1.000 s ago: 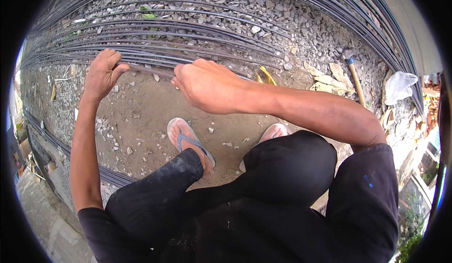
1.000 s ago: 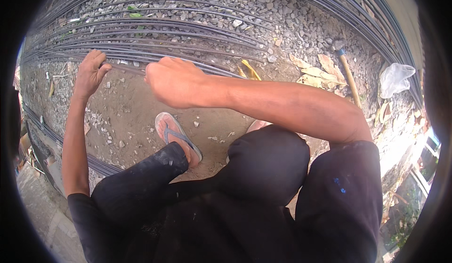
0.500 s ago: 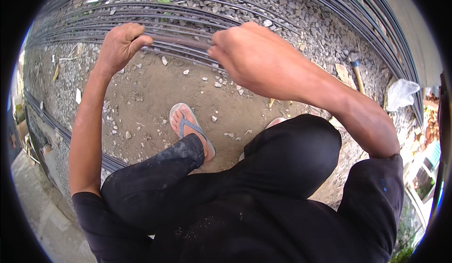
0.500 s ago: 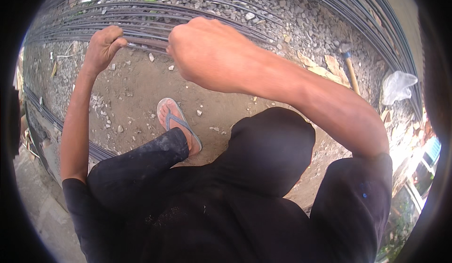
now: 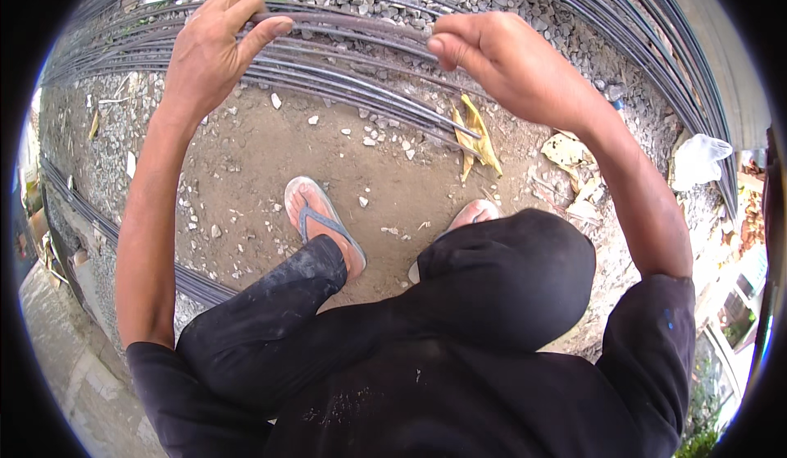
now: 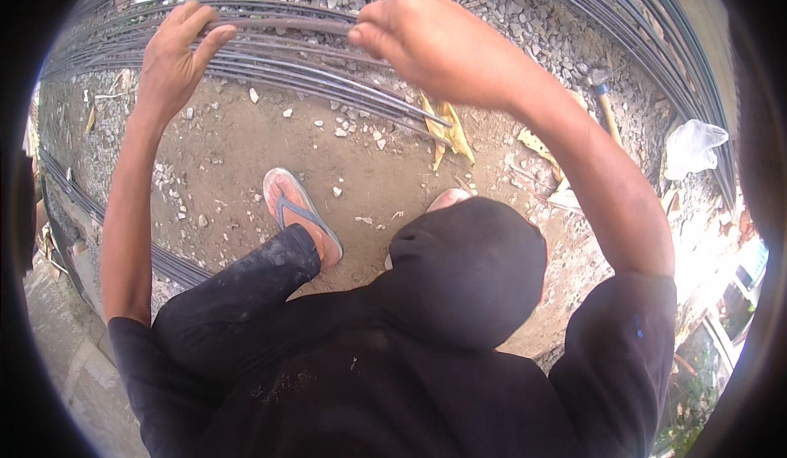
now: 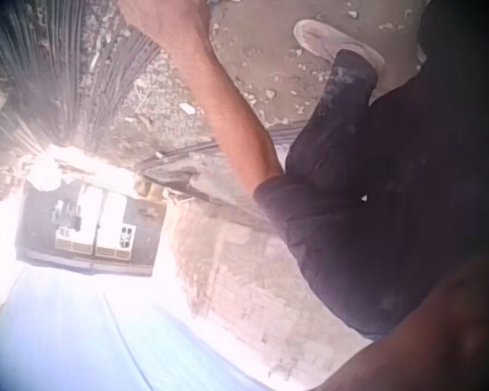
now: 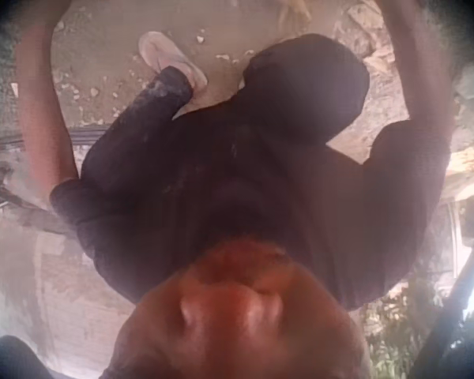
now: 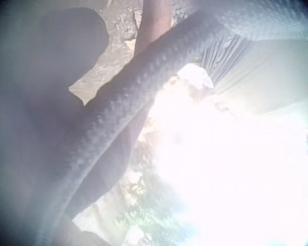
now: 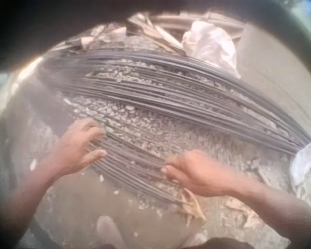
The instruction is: The person gathers and aligns several long metal rods on the ground. They then use a hammer to strike the rods, breaking them into shorter pieces. The person also briefly handles an angle grinder before returning to the rods.
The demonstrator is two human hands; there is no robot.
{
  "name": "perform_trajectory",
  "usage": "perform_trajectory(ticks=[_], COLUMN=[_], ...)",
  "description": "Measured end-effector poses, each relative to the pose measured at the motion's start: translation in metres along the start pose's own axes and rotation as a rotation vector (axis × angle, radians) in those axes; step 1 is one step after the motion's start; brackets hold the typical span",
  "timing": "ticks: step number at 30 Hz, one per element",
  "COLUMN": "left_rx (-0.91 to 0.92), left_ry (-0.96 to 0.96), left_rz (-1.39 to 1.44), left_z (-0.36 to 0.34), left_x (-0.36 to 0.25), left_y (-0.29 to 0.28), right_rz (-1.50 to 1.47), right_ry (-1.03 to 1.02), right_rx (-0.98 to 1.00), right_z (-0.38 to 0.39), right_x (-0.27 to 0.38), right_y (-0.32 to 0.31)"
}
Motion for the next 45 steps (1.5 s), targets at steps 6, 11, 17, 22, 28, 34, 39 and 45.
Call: perform_trajectory(ticks=[6, 11, 17, 22, 28, 34, 39, 45], left_rx=[0.283, 0.702, 0.713, 0.841, 0.285, 0.139, 0.3, 0.436], left_ry=[-0.254, -0.282, -0.218, -0.078, -0.152, 0.004, 0.027, 0.076], left_rz=[0.007, 0.112, 0.291, 0.389, 0.298, 0.203, 0.222, 0.217], left_z=[0.045, 0.053, 0.039, 0.051, 0.036, 0.027, 0.047, 0.021], left_x=[0.028, 0.044, -0.034, -0.076, -0.035, 0.016, 0.037, 0.028], left_y=[-0.005, 0.023, 0.08, 0.11, 0.102, 0.087, 0.044, 0.074], right_rz=[0.253, 0.183, 0.274, 0.254, -0.057, -0.567, -0.63, -0.345], right_ry=[0.248, 0.367, 0.276, 0.358, 0.344, 0.306, 0.299, 0.282], right_rx=[0.036, -0.07, -0.054, 0.125, 0.267, 0.569, 0.489, 0.3], right_z=[-0.007, 0.035, 0.023, -0.001, -0.01, -0.02, -0.03, -0.046], right_x=[-0.078, -0.123, -0.149, -0.143, -0.106, -0.042, 0.022, 0.015], right_y=[0.065, 0.145, 0.194, 0.191, 0.117, 0.071, 0.085, 0.105])
Point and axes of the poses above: each hand's wrist, its own z-axis away from the middle knuckle, its own y-axis out of the palm, x = y × z, the point moved 2 cm from there along -z, towards the middle knuckle, and after that the axes turned 2 degrees about -x, right-handed, at the moved point
